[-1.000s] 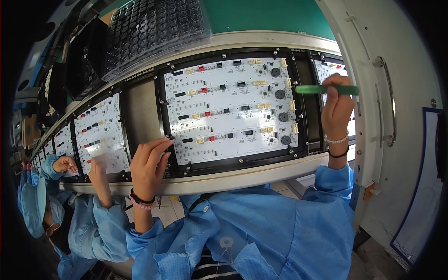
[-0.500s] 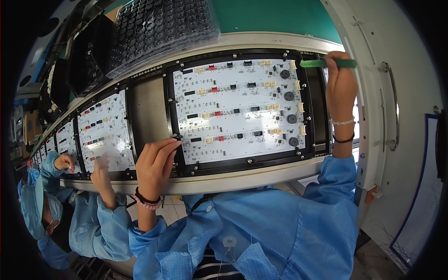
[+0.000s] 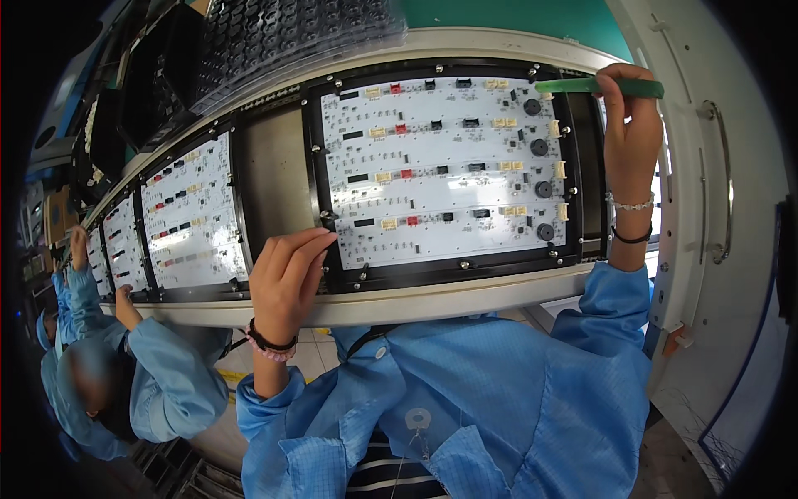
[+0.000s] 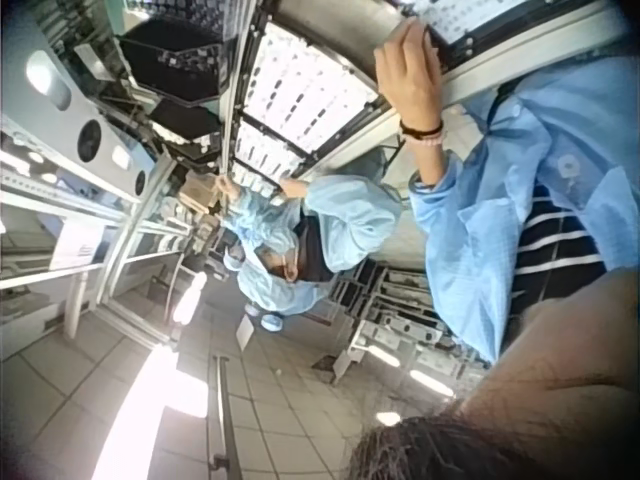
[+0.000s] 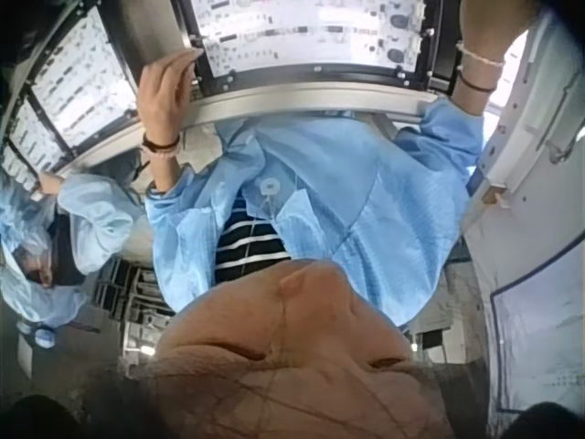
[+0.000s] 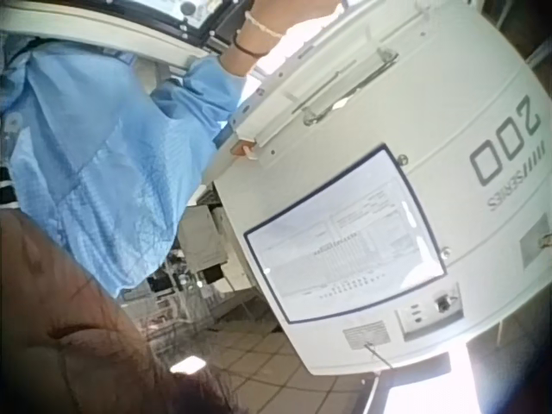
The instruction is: Assembling small electronic components onto circuit board panels on a production line.
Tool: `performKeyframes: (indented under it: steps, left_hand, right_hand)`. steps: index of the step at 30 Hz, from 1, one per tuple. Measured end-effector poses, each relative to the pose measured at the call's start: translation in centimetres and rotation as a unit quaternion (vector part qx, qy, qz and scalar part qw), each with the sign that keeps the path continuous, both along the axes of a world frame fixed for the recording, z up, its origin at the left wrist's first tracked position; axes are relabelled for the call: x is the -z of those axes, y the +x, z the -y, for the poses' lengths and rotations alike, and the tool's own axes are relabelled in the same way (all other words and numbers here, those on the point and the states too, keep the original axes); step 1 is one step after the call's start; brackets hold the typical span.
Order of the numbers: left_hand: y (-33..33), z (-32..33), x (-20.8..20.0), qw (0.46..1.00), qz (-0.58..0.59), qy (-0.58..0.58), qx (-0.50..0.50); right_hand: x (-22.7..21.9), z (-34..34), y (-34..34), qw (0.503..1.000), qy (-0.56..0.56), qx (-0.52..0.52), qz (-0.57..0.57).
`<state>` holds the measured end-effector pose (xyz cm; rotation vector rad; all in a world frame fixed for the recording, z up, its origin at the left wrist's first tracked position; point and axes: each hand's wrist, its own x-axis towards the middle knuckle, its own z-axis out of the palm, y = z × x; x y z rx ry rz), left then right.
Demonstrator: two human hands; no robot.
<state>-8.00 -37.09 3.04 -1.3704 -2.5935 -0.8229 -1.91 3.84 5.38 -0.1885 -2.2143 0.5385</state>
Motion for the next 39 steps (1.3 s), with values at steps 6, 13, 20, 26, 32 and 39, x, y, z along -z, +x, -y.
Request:
performKeyframes:
  steps: [6,13,20,26,32,39]
  left_hand:
    - [0.8,-0.2,0.0,1.0,0.009,-0.002,0.014]
    - [1.0,0.3,0.5,1.0,0.001,0.003,0.018]
    - [1.0,0.3,0.5,1.0,0.023,-0.002,0.021]
    - [1.0,0.5,0.5,1.0,0.019,0.0,0.021]
    - [-0.2,-0.9,-0.5,1.0,0.01,-0.001,0.029]
    - [-5.7,-9.4,-1.3,0.992,-0.05,0.018,0.118]
  right_hand:
    - [0.3,2.6,-0.6,0.983,-0.016,0.05,0.175]
    - [1.4,2.7,-0.9,0.989,-0.022,0.012,0.149]
    - [0.3,4.1,0.1,0.982,-0.017,0.007,0.19]
    - [0.6,4.5,1.8,0.99,0.007,-0.044,0.135]
    - [0.5,4.1,2.8,0.995,0.022,-0.057,0.083]
    - [0.0,4.9,4.8,0.994,-0.043,-0.059,0.083]
